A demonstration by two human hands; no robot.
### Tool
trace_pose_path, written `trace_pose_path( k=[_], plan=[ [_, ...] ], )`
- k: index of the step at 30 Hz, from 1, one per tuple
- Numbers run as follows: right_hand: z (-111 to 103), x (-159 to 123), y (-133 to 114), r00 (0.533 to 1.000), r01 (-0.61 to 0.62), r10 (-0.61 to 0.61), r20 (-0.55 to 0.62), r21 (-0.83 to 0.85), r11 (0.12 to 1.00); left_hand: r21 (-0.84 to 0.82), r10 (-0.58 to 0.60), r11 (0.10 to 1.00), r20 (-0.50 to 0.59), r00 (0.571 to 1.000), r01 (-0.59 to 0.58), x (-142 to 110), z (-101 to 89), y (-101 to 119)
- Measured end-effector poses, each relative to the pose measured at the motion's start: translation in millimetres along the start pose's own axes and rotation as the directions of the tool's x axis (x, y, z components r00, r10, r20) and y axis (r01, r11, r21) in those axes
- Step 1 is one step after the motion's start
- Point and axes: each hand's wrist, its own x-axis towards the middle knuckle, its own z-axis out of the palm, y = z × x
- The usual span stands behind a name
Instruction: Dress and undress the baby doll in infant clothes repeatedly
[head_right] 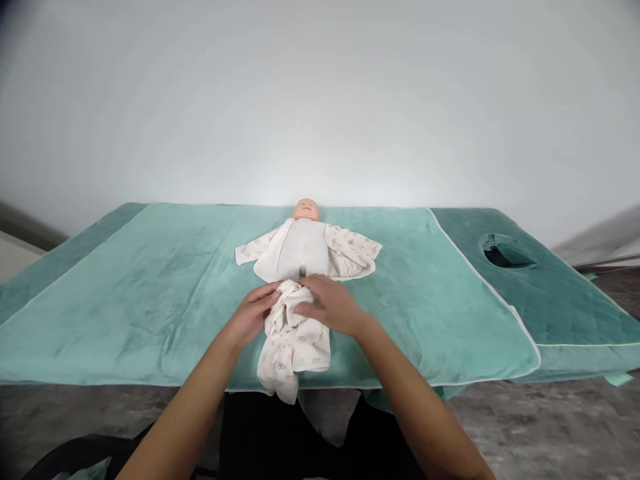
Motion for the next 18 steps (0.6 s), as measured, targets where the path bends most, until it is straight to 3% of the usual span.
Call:
trace_pose_path(
  k=[3,6,9,12,16,18],
  plan=[
    [26,7,-6,0.986,-0.164,0.163,0.025,0.046,0.985,0.001,0.084,0.996,-0.058,0.995,-0.084,11,10.3,9],
    [42,11,16,0.958,-0.277,0.287,-0.030,0.184,0.943,0.035,0.122,0.992,-0.143,0.982,-0.118,16,10.4,14],
    [45,14,39,0.924,-0.313,0.381,-0.025,0.525,0.792,0.025,0.053,0.998,-0.141,0.989,-0.050,20,1.6,5],
    [42,16,48,0.912,-0.303,0.410,0.008,0.687,0.660,-0.064,-0.038,0.998,-0.149,0.988,0.028,27,-3.2,-9],
    [38,17,45,0.938,-0.315,0.332,0.104,0.659,0.683,-0.151,-0.055,0.988,-0.225,0.973,0.021,39,6.4,-21],
    [41,18,40,0.950,-0.293,0.302,0.084,0.584,0.757,-0.101,-0.026,0.995,-0.284,0.959,-0.002,43,12.6,-23]
  ],
)
